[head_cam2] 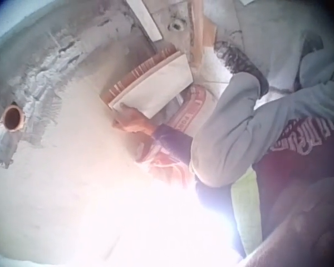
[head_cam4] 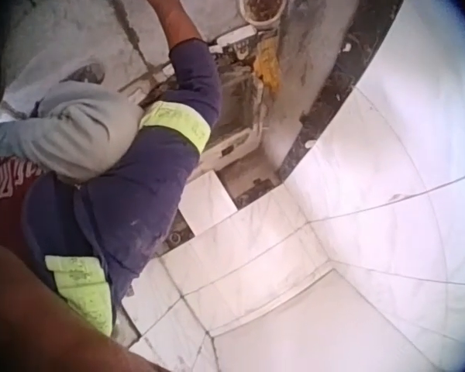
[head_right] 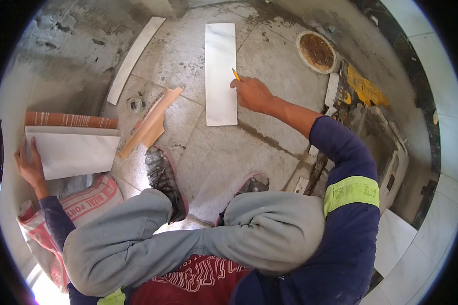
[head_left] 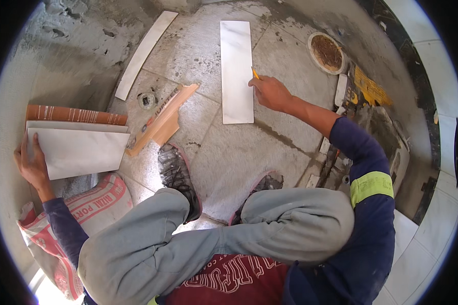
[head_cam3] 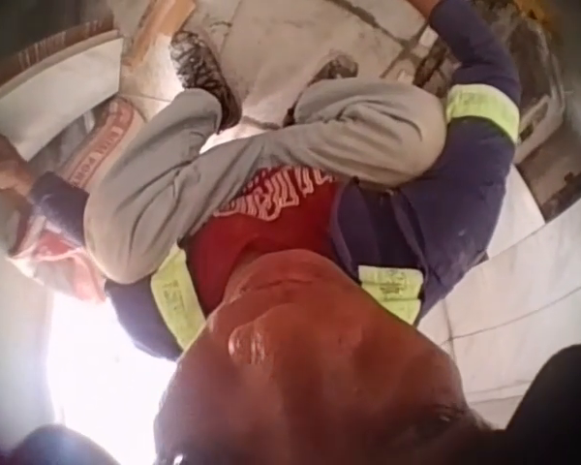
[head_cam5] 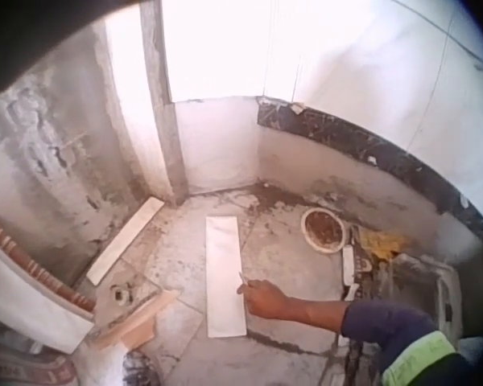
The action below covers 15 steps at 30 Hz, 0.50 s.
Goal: Measuring, marking, and fitting ceramic tiles onto a bathroom wall during renovation.
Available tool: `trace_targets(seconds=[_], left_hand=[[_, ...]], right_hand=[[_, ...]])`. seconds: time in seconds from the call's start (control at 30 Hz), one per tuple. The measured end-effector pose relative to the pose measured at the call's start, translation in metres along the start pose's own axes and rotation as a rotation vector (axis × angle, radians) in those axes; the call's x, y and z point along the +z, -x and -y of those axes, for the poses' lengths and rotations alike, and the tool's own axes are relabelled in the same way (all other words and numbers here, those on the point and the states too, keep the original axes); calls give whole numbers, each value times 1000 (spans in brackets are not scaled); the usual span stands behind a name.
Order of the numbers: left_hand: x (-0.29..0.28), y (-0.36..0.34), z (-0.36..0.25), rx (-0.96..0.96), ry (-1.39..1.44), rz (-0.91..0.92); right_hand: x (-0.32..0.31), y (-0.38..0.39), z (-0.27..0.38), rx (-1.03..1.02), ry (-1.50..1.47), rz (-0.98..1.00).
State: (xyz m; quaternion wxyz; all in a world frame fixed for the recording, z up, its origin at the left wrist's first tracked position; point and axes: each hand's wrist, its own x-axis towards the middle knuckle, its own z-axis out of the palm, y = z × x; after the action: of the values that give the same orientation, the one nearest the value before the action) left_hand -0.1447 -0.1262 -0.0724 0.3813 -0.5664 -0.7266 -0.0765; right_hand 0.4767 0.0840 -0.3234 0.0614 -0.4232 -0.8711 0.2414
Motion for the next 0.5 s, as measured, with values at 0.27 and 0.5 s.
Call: trace_targets(seconds=[0.27, 0.5], left_hand=[[2, -2, -24, -78, -39, -159], [44, -17, -204, 175, 911, 322]], right_hand=[[-45, 41, 4, 57, 6, -65], [-137, 163, 20, 213, 156, -283]])
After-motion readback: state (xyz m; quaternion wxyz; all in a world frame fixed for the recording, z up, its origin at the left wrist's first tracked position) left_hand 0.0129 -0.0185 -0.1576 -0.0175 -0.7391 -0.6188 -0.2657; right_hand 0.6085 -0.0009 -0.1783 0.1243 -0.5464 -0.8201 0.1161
